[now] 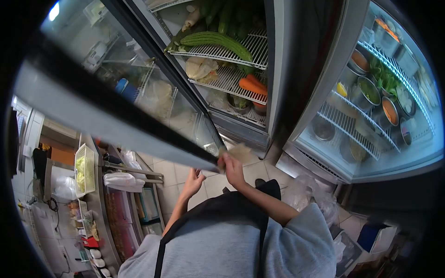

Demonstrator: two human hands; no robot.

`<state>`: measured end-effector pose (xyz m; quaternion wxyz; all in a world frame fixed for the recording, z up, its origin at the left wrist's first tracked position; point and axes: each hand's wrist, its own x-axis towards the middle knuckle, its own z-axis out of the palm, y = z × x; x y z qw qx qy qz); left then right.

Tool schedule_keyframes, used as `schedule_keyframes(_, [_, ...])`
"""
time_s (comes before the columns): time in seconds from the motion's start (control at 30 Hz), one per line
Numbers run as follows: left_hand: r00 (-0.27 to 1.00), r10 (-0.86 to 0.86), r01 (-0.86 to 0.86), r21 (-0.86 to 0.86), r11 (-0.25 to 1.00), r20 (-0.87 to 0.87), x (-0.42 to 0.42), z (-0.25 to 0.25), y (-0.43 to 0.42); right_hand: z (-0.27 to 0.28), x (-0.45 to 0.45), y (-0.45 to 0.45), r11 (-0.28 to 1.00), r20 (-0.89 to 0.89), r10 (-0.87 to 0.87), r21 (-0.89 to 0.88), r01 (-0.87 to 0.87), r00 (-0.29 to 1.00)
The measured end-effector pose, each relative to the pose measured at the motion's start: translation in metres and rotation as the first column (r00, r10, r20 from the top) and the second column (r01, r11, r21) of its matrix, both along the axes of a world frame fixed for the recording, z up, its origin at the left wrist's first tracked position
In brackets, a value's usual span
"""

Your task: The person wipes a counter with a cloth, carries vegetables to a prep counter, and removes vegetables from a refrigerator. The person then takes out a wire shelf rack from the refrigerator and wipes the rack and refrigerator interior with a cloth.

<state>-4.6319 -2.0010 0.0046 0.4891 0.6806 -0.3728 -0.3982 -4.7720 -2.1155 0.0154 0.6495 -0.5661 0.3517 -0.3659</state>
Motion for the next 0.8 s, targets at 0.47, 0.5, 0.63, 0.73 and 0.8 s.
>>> schedule_keyframes(0.47, [0.824,0.541,-0.52,-0.152,0.84,0.169,0.151,-0.042,0.136,0.005,0.072,0.07,0.838,-0.504,0.462,-0.021,-0.545,0.729])
schedule_keyframes(0.5, [0.833,0.53,-0.514,-0.131,0.848,0.162,0.167,-0.047,0.143,0.01,0.074,0.068,0.813,-0.496,0.518,0.032,-0.581,0.697])
schedule_keyframes(0.63, [0.779,0.589,-0.567,-0.159,0.808,0.214,0.224,-0.045,0.158,0.095,0.09,0.049,0.673,-0.387,0.696,0.058,-0.738,0.605])
schedule_keyframes(0.73, [0.647,0.737,-0.721,-0.157,0.675,0.198,0.24,-0.026,0.156,0.096,0.093,0.009,0.617,-0.032,0.782,-0.101,-0.781,0.622])
schedule_keyframes(0.8, [0.508,0.855,-0.84,-0.158,0.519,0.111,0.236,-0.019,0.136,0.113,0.13,0.009,0.749,0.415,0.506,0.223,-0.624,0.756])
